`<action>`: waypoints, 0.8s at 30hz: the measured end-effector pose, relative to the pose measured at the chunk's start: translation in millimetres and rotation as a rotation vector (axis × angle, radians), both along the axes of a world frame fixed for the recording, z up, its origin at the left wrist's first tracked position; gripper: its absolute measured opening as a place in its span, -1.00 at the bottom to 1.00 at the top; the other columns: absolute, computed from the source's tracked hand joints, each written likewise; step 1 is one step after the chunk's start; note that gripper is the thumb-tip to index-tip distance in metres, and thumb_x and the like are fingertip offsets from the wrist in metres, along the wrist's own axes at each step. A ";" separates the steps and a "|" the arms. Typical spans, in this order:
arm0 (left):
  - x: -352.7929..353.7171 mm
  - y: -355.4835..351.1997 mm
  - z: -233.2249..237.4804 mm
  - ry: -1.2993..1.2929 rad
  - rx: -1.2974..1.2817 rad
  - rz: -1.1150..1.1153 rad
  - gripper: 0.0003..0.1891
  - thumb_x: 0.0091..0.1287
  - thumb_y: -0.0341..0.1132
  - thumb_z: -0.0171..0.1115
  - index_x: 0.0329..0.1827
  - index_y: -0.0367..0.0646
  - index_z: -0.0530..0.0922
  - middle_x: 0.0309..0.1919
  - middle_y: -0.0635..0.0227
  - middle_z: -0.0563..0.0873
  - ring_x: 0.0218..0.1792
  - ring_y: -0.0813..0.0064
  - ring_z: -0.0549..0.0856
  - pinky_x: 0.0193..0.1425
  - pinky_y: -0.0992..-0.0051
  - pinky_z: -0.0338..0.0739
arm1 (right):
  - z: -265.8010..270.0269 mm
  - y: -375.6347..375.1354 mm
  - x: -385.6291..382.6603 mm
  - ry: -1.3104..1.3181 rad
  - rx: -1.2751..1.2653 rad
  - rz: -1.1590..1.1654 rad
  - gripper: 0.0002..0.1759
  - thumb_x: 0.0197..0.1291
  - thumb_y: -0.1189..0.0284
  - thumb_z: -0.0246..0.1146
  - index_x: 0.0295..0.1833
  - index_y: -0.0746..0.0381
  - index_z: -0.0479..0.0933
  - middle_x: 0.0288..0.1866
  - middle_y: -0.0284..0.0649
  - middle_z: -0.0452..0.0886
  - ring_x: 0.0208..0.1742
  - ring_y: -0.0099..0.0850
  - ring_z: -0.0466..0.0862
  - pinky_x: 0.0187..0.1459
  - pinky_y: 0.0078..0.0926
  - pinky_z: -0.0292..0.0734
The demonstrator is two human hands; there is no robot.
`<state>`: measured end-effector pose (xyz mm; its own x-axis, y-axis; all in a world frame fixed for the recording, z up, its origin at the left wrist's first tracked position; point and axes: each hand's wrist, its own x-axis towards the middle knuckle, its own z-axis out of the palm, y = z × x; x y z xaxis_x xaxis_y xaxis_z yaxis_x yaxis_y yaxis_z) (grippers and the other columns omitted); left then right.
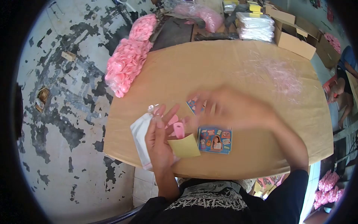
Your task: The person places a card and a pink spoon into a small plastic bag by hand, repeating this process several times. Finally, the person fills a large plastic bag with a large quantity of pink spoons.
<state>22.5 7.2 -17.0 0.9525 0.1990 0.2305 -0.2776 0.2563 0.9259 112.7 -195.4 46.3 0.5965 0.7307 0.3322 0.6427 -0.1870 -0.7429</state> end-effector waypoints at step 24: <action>-15.1 13.9 7.1 -0.032 0.170 -0.090 -0.75 0.58 -0.40 0.04 0.17 -0.32 0.56 -0.24 0.38 0.71 -0.34 0.78 0.61 -0.30 0.73 0.42 | -22.2 24.6 -21.8 0.383 0.178 -0.001 -0.76 0.34 0.56 0.30 0.09 0.29 0.70 -0.26 -0.29 0.78 -0.33 -0.70 0.62 -0.27 -0.67 0.54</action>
